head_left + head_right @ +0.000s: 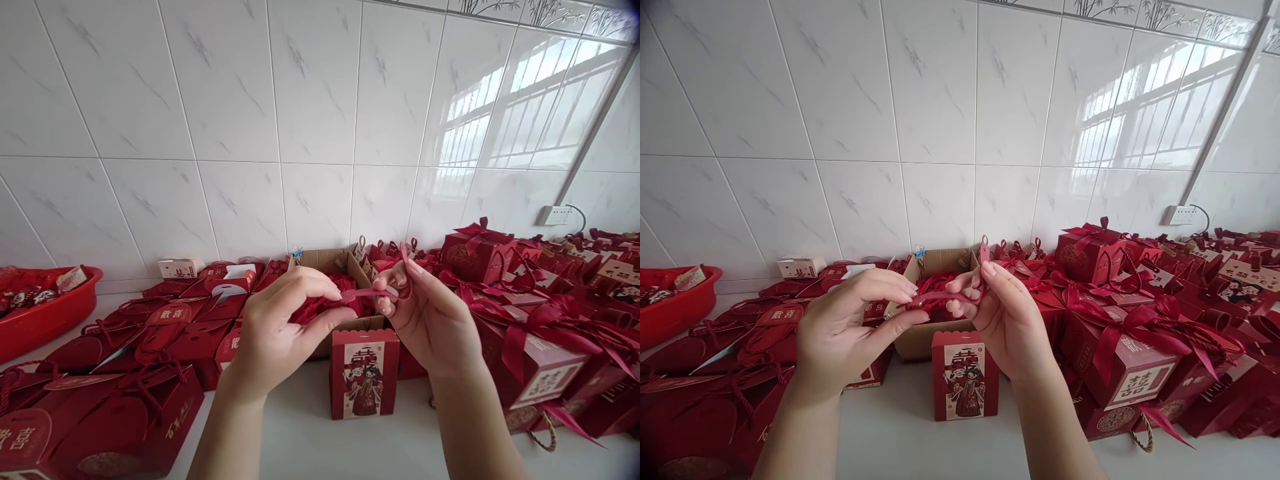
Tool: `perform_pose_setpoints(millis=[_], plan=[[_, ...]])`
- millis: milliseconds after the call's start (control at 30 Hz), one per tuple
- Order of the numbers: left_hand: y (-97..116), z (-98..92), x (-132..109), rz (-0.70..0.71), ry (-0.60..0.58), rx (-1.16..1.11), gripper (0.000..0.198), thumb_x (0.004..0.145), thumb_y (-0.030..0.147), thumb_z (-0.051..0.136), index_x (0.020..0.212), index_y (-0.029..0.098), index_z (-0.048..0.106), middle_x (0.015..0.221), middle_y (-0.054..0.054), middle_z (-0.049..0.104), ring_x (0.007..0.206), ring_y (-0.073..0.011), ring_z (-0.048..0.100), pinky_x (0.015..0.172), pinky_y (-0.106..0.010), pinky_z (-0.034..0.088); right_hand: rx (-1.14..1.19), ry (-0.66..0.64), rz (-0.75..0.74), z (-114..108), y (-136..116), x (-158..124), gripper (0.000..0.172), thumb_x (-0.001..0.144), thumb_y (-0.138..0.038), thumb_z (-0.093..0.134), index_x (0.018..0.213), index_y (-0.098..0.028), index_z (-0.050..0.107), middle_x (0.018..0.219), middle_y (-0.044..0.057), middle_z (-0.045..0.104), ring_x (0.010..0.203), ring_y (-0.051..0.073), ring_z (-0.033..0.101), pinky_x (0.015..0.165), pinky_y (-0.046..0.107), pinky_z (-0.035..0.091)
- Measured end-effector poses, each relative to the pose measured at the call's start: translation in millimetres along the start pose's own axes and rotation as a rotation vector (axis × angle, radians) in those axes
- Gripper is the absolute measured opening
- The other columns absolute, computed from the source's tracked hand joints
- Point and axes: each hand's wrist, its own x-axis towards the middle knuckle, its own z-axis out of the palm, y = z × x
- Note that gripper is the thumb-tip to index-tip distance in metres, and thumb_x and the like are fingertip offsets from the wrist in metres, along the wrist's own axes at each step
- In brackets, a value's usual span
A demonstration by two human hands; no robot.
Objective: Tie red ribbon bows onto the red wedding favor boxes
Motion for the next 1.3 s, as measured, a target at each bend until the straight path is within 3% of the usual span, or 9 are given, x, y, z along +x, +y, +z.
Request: perform_pose_setpoints(millis=[133, 233, 300, 400, 600, 867, 1000, 1100, 1300], plan=[[0, 0.1, -1, 0.006, 0.012, -0.032, 0.024, 0.071, 0.0, 0.074, 0.084, 0.016, 0.062, 0.079, -0.002, 0.066, 0.076, -0.0145, 0.064, 0.07, -0.03, 0.055, -0.023, -0.064, -0.004, -5, 3, 0, 0.024, 0.092, -0.035, 0.057, 0.078, -0.02, 0.07, 0.081, 0.002, 0.071, 0.068, 0.008, 0.066, 0.068, 0.016, 0.058], [1, 1.3, -1, 0.0, 0.048, -0.074, 0.025, 0.07, -0.002, 0.074, 0.083, 0.017, 0.063, 0.078, -0.001, 0.067, 0.075, -0.0142, 0.065, 0.069, -0.029, 0.055, -0.161, -0.165, -0.117, -9, 7, 0, 0.028, 0.077, -0.047, 0.073, 0.091, -0.023, 0.071, 0.095, 0.002, 0.07, 0.087, 0.013, 0.066, 0.079, 0.022, 0.057], [4, 2.3, 0, -0.026, 0.069, -0.126, 0.025, 0.071, -0.002, 0.073, 0.083, 0.018, 0.064, 0.076, 0.0, 0.067, 0.074, -0.0139, 0.065, 0.068, -0.028, 0.055, -0.33, -0.211, -0.199, -8, 9, -2, 0.034, 0.066, -0.038, 0.084, 0.095, -0.025, 0.071, 0.101, 0.002, 0.067, 0.097, 0.016, 0.063, 0.085, 0.027, 0.056], [12, 4.1, 2, -0.106, 0.073, -0.281, 0.02, 0.073, 0.002, 0.073, 0.08, 0.019, 0.066, 0.074, 0.0, 0.068, 0.074, -0.0146, 0.065, 0.069, -0.029, 0.056, -0.547, -0.226, -0.305, -2, 12, -4, 0.023, 0.072, -0.013, 0.079, 0.09, -0.026, 0.07, 0.089, 0.001, 0.066, 0.088, 0.014, 0.062, 0.077, 0.026, 0.054], [27, 6.9, 5, -0.381, 0.041, -0.487, 0.014, 0.073, 0.009, 0.075, 0.069, 0.019, 0.066, 0.068, 0.0, 0.063, 0.066, -0.0122, 0.061, 0.056, -0.023, 0.052, -0.631, -0.202, -0.445, 6, 10, -10, 0.023, 0.073, -0.005, 0.074, 0.086, -0.024, 0.07, 0.078, 0.002, 0.065, 0.076, 0.016, 0.062, 0.063, 0.028, 0.054], [27, 3.4, 7, -0.505, -0.084, -0.507, 0.015, 0.08, 0.022, 0.071, 0.066, 0.018, 0.067, 0.067, -0.002, 0.065, 0.062, -0.0135, 0.061, 0.051, -0.023, 0.051, -0.614, -0.132, -0.394, 9, 5, -14, 0.018, 0.073, -0.008, 0.075, 0.08, -0.024, 0.071, 0.073, 0.001, 0.067, 0.069, 0.016, 0.063, 0.059, 0.029, 0.054], [25, -4.3, 7, -0.409, -0.132, -0.364, 0.022, 0.091, 0.03, 0.056, 0.078, 0.021, 0.071, 0.071, -0.003, 0.067, 0.066, -0.0141, 0.062, 0.056, -0.025, 0.051, -0.498, -0.143, -0.254, 3, 6, -12, 0.015, 0.076, -0.009, 0.073, 0.08, -0.022, 0.068, 0.073, -0.001, 0.064, 0.067, 0.012, 0.062, 0.058, 0.024, 0.053], [27, -6.4, 4, -0.317, -0.071, -0.253, 0.011, 0.087, 0.019, 0.062, 0.093, 0.023, 0.07, 0.084, -0.002, 0.069, 0.078, -0.0137, 0.064, 0.067, -0.024, 0.053, -0.316, -0.251, -0.093, -7, 10, -8, 0.012, 0.077, -0.012, 0.074, 0.081, -0.021, 0.067, 0.076, 0.0, 0.066, 0.065, 0.011, 0.065, 0.057, 0.022, 0.054], [33, -1.3, 4, -0.109, -0.164, -0.163, 0.029, 0.083, 0.005, 0.063, 0.099, 0.027, 0.071, 0.097, -0.002, 0.067, 0.086, -0.0131, 0.065, 0.071, -0.024, 0.055, -0.124, -0.351, 0.067, -12, 19, -5, 0.013, 0.073, -0.021, 0.078, 0.077, -0.021, 0.065, 0.066, -0.001, 0.066, 0.058, 0.012, 0.063, 0.051, 0.021, 0.05]])
